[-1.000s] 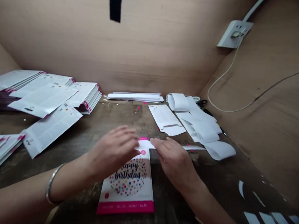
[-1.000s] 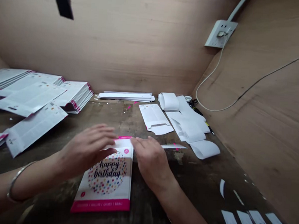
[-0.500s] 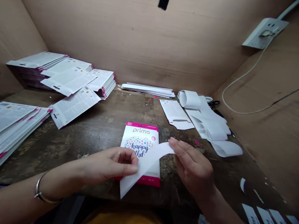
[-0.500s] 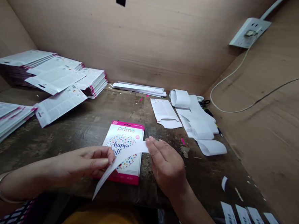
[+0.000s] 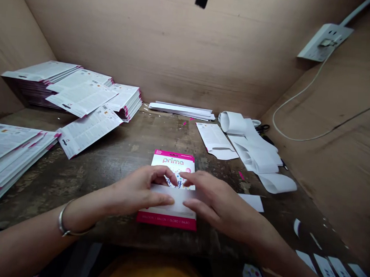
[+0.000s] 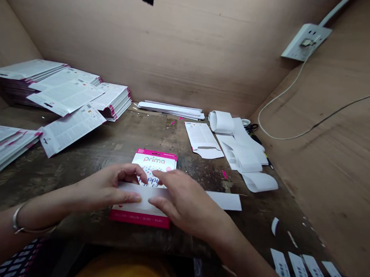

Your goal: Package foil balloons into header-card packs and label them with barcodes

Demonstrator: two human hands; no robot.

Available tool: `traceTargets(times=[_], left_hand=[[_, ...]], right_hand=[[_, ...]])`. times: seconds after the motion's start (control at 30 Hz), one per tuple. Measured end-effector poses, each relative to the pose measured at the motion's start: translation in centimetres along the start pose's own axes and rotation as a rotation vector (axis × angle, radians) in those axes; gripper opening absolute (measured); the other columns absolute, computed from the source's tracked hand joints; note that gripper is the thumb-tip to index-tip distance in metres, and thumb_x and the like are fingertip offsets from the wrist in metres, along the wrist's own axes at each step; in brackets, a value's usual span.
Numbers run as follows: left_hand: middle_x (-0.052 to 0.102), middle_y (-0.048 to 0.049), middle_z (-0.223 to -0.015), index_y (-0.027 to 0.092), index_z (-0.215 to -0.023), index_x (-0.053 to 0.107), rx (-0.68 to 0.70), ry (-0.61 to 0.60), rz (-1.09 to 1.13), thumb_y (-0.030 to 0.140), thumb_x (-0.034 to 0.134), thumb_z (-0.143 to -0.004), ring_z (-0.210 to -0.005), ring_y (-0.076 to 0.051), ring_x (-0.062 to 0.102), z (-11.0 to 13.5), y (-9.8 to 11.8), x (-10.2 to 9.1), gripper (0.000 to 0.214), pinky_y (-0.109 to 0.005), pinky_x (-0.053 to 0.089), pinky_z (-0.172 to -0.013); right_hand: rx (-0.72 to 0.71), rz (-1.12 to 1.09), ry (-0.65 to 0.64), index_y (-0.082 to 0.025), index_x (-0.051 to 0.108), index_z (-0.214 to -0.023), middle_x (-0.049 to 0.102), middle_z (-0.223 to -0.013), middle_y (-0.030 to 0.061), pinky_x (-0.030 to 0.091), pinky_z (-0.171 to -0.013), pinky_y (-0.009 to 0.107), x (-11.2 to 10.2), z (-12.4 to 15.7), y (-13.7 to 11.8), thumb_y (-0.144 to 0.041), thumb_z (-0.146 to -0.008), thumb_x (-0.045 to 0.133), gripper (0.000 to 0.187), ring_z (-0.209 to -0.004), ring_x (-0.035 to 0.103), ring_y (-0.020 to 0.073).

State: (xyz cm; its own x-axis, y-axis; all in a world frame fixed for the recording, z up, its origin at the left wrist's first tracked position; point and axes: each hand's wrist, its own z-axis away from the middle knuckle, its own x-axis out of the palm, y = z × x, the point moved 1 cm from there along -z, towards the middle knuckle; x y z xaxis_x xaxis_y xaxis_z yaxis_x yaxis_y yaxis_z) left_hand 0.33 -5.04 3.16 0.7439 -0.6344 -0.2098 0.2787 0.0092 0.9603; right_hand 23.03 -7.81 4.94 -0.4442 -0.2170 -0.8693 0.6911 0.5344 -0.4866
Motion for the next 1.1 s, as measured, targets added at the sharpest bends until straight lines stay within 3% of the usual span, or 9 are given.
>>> traceTargets(times=[0.17,0.27,0.37,0.57,0.7,0.83,0.93,1.03,1.1], left_hand=[[0.061,-0.0112,-0.116,0.017,-0.124,0.047,0.044,0.431,-0.050,0.040,0.059,-0.080,-0.103,-0.024,0.060,-0.9,-2.4,-0.1,0.051,-0.036,0.050,-0.085],[0.036,-0.0172,-0.146,0.012,-0.141,0.030,-0.031,0.641,-0.212,0.045,0.046,-0.086,-0.133,-0.028,0.036,-0.5,-5.5,0.3,0.066,-0.046,0.033,-0.108],[0.026,-0.0183,-0.151,0.006,-0.143,0.027,-0.052,0.591,-0.376,0.045,0.040,-0.088,-0.139,-0.027,0.024,0.0,-7.1,2.0,0.069,-0.046,0.022,-0.114],[0.017,-0.0219,-0.153,0.002,-0.141,0.031,-0.090,0.519,-0.532,0.034,0.035,-0.088,-0.139,-0.032,0.023,-0.3,-7.0,4.7,0.062,-0.049,0.027,-0.110],[0.013,-0.0230,-0.153,0.003,-0.142,0.030,-0.121,0.516,-0.547,0.036,0.035,-0.089,-0.139,-0.034,0.022,-0.3,-6.7,4.3,0.062,-0.051,0.027,-0.110],[0.023,-0.0209,-0.151,0.011,-0.142,0.030,0.016,0.736,-0.473,0.046,0.046,-0.086,-0.137,-0.033,0.028,0.1,-4.2,2.1,0.068,-0.050,0.031,-0.107],[0.064,-0.0148,-0.111,0.013,-0.122,0.053,-0.009,0.606,-0.160,0.049,0.059,-0.079,-0.098,-0.026,0.063,-0.1,-2.1,1.0,0.056,-0.041,0.052,-0.083],[0.064,-0.0026,-0.064,0.012,-0.088,0.063,-0.128,0.368,0.107,0.044,0.060,-0.079,-0.058,-0.016,0.061,-0.5,-1.3,1.6,0.033,-0.026,0.050,-0.054],[0.059,0.0008,-0.057,0.013,-0.080,0.062,-0.154,0.412,0.169,0.039,0.060,-0.078,-0.052,-0.013,0.057,-0.7,-1.5,2.4,0.026,-0.022,0.045,-0.049]], right_hand=[[0.381,-0.434,-0.050,-0.014,0.067,-0.076,0.067,-0.071,0.0012,0.045,-0.055,0.024,1.8,-2.1,2.9,-0.035,-0.082,0.056,0.024,-0.065,0.061,0.0174],[0.516,-0.490,0.118,-0.012,0.067,-0.087,0.069,-0.079,0.0052,0.047,-0.060,0.028,2.4,-1.6,5.1,-0.037,-0.083,0.050,0.030,-0.071,0.062,0.0216],[0.495,-0.458,0.182,-0.014,0.064,-0.102,0.069,-0.101,0.0089,0.048,-0.077,0.034,3.2,-1.5,5.2,-0.034,-0.086,0.044,0.033,-0.091,0.062,0.0252],[0.393,-0.175,0.191,-0.019,0.057,-0.071,0.062,-0.117,0.0141,0.045,-0.083,0.034,5.1,-2.1,2.9,-0.026,-0.088,0.040,0.025,-0.098,0.061,0.0253],[0.428,-0.132,0.222,-0.018,0.054,-0.069,0.060,-0.120,0.0169,0.043,-0.087,0.036,4.5,-1.9,3.5,-0.027,-0.088,0.042,0.025,-0.106,0.057,0.0280],[0.450,-0.117,0.298,-0.019,0.054,-0.073,0.065,-0.088,0.0088,0.044,-0.074,0.032,1.7,-1.3,4.2,-0.033,-0.091,0.040,0.027,-0.084,0.060,0.0233],[0.269,-0.246,0.074,-0.019,0.054,-0.070,0.057,-0.069,-0.0004,0.040,-0.061,0.025,0.3,-1.3,3.4,-0.036,-0.092,0.043,0.030,-0.066,0.054,0.0159],[0.194,-0.287,-0.115,-0.019,0.059,-0.082,0.061,-0.077,-0.0010,0.039,-0.061,0.024,0.5,-1.7,2.3,-0.035,-0.090,0.049,0.020,-0.070,0.055,0.0148],[0.237,-0.228,-0.063,-0.020,0.059,-0.097,0.063,-0.087,0.0006,0.040,-0.064,0.025,1.1,-2.3,1.6,-0.034,-0.088,0.054,0.017,-0.075,0.057,0.0159]])
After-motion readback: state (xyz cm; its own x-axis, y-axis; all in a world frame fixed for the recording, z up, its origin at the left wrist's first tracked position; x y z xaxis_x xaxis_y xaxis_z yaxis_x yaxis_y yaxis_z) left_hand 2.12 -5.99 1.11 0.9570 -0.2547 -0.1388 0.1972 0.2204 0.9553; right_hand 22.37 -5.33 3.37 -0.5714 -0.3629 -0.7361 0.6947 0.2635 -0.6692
